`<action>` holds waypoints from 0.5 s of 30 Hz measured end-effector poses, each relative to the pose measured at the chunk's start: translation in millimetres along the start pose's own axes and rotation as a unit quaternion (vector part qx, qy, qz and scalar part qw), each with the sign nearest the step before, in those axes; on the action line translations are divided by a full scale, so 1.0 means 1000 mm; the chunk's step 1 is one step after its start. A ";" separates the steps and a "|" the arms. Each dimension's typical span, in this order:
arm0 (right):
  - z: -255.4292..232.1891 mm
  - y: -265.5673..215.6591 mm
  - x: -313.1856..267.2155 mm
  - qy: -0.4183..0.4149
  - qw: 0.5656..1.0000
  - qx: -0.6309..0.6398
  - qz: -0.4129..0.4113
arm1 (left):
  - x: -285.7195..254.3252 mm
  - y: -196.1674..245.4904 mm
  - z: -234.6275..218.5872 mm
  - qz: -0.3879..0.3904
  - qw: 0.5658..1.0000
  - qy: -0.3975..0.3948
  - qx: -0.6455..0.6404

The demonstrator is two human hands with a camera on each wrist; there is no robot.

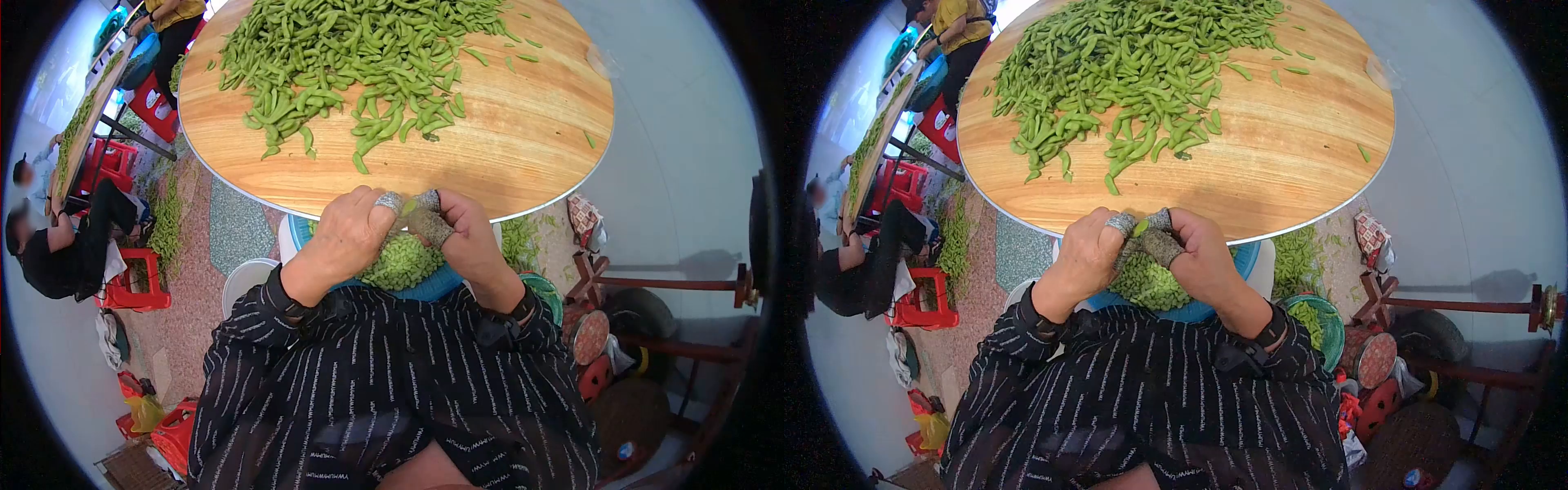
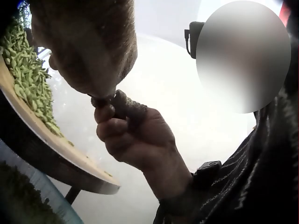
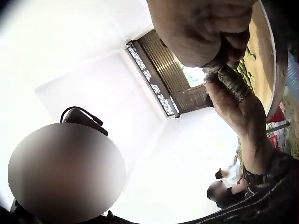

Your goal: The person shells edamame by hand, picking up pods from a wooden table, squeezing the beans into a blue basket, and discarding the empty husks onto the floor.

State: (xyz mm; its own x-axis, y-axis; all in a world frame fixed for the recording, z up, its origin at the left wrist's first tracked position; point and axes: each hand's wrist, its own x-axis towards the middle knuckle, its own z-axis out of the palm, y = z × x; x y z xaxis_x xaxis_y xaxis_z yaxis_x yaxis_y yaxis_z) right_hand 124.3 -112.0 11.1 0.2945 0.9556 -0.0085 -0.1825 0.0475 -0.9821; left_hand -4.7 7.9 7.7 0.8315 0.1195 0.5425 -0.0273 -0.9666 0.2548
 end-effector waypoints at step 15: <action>-0.005 0.013 0.001 -0.044 0.996 0.022 -0.068 | -0.015 -0.001 0.017 -0.315 0.723 -0.018 -0.615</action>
State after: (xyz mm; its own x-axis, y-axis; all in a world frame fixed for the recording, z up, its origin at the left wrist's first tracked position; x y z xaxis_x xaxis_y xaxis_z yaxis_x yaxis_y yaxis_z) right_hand 126.6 -111.4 -2.2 0.2362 0.9613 0.1422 -0.1890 0.1889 -0.9636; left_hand -8.1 3.5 -14.2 0.9071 0.4209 -0.0077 -0.0902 0.2123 0.9730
